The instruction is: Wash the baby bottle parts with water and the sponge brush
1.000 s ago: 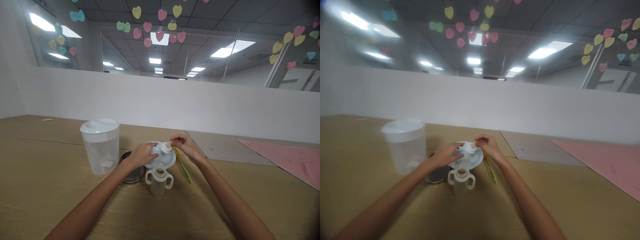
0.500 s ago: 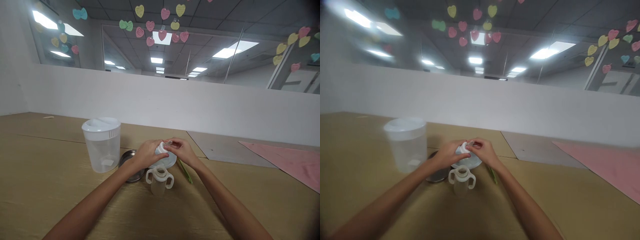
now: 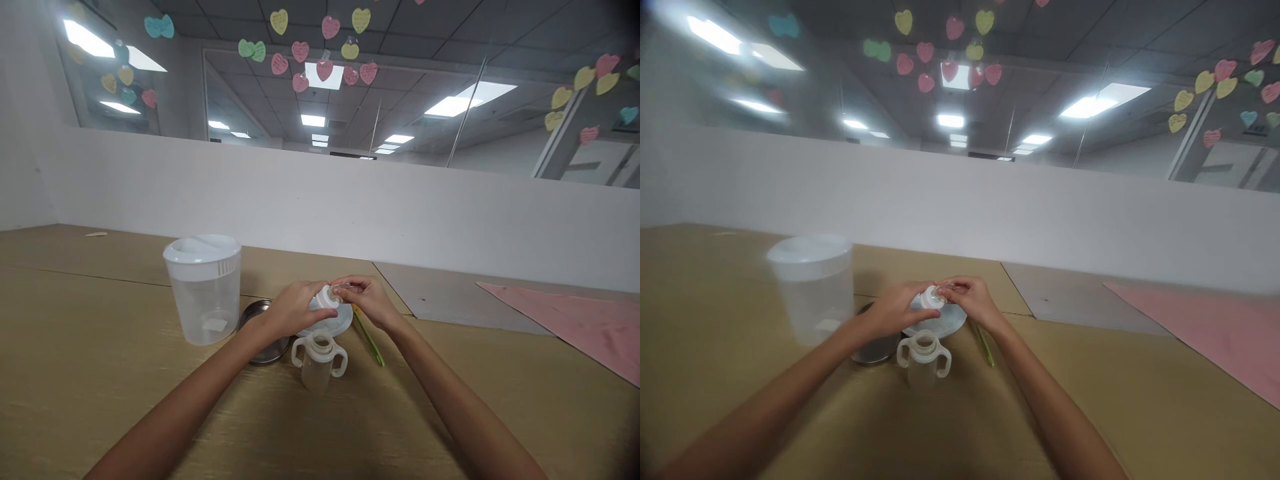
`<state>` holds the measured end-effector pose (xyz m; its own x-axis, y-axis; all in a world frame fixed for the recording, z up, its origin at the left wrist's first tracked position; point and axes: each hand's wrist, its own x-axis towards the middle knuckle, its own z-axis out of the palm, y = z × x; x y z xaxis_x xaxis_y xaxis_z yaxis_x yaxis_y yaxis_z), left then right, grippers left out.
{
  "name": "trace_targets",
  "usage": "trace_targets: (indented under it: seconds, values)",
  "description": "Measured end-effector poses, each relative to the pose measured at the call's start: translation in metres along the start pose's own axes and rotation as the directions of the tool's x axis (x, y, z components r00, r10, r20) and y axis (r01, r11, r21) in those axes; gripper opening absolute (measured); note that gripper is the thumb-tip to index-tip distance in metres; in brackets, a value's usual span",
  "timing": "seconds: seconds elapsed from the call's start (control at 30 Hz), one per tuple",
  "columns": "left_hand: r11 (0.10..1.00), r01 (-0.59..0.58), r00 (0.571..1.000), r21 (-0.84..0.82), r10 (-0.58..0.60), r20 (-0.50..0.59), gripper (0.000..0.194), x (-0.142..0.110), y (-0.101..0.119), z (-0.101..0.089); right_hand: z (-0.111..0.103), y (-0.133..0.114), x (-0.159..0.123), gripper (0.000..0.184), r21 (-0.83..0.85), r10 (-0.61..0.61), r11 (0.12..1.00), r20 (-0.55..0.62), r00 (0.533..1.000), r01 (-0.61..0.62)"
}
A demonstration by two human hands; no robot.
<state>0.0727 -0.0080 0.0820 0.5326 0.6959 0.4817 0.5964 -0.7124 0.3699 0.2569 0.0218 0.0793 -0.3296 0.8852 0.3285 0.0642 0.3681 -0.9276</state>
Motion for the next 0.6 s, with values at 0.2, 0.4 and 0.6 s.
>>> trace_targets:
  seconds: [0.2,0.4,0.6]
  values:
    - [0.999,-0.013,1.0,-0.035,0.012,-0.021,0.036,0.001,-0.01,0.001,-0.005,0.002,0.004,0.03,0.176,0.082,0.979,0.116,0.99,-0.102]
    - [0.974,0.083,0.996,0.213,-0.087,0.01,0.043,-0.001,-0.032,0.009,-0.013,0.015,0.01,0.025,0.117,0.128,0.985,0.018,0.992,-0.13]
    - [0.864,0.119,0.956,0.489,-0.232,0.178,0.047,-0.005,-0.055,0.024,-0.018,0.048,0.016,0.026,-0.629,0.082,0.773,-0.026,0.996,-0.08]
